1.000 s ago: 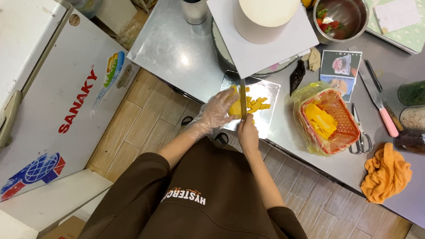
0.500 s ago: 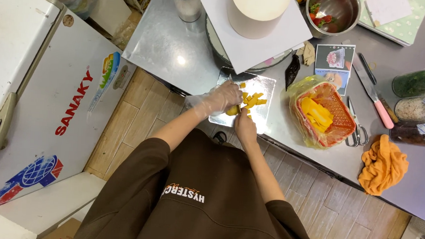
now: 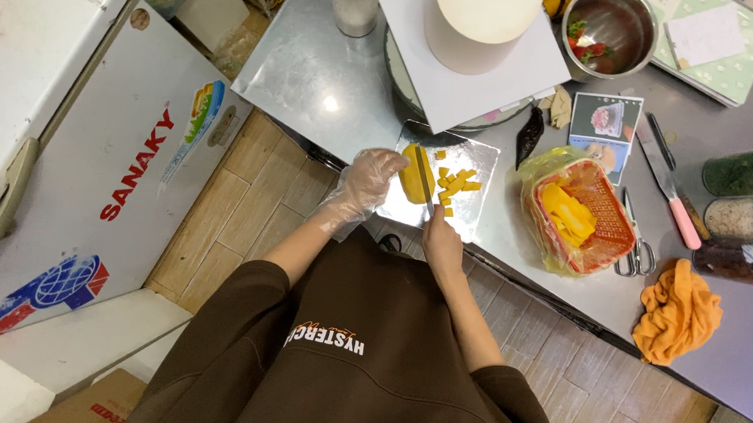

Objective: The person puts on plastic gloves, peels and trims a mango using a scraper into a container, and places the fruit onto a metal board. They then cut the mango into small cubes using a knife.

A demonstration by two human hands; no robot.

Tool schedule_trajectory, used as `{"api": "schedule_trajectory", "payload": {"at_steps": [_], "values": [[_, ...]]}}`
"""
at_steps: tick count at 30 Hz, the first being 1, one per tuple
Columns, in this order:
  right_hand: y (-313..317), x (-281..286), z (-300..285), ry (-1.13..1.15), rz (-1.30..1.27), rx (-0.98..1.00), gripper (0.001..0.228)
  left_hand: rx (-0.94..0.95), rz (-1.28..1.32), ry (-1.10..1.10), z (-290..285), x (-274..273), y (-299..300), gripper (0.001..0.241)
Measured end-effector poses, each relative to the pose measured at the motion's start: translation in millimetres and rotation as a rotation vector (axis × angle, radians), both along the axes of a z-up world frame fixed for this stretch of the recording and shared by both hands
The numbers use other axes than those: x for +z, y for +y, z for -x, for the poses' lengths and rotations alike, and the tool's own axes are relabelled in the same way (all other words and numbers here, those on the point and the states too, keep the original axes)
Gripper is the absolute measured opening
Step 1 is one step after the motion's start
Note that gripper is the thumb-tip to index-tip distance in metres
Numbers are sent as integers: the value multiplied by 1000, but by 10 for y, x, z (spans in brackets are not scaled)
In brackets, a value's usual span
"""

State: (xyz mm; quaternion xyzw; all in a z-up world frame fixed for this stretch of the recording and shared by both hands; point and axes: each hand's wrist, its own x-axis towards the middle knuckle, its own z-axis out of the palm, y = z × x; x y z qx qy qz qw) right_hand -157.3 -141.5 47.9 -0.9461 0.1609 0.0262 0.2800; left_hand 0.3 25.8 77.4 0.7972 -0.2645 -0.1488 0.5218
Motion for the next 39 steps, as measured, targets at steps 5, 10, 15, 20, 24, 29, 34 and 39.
{"api": "schedule_trajectory", "payload": {"at_steps": [5,10,15,20,24,29,34,39], "values": [[17,-63,6,26,-1,27,30,-279,-566,-331,28,-147,-59,35],[-7,-69,-64,129,5,20,34,-411,-790,-202,50,-96,-237,55],[-64,-200,-169,176,8,32,33,-384,-704,-349,22,-606,-273,52],[30,-491,-463,145,-29,-30,34,-350,-639,-357,34,-591,-177,53],[52,-606,-439,103,-72,-46,30,-352,-665,-295,33,-403,-227,58],[-39,-641,-454,94,-72,-17,27,-317,-628,-305,45,-424,-277,52],[-86,-555,-324,22,30,23,27,-261,-521,-231,70,-341,-184,47],[-16,-174,-169,-21,35,20,25,-241,-589,-231,97,-545,-182,55]]}}
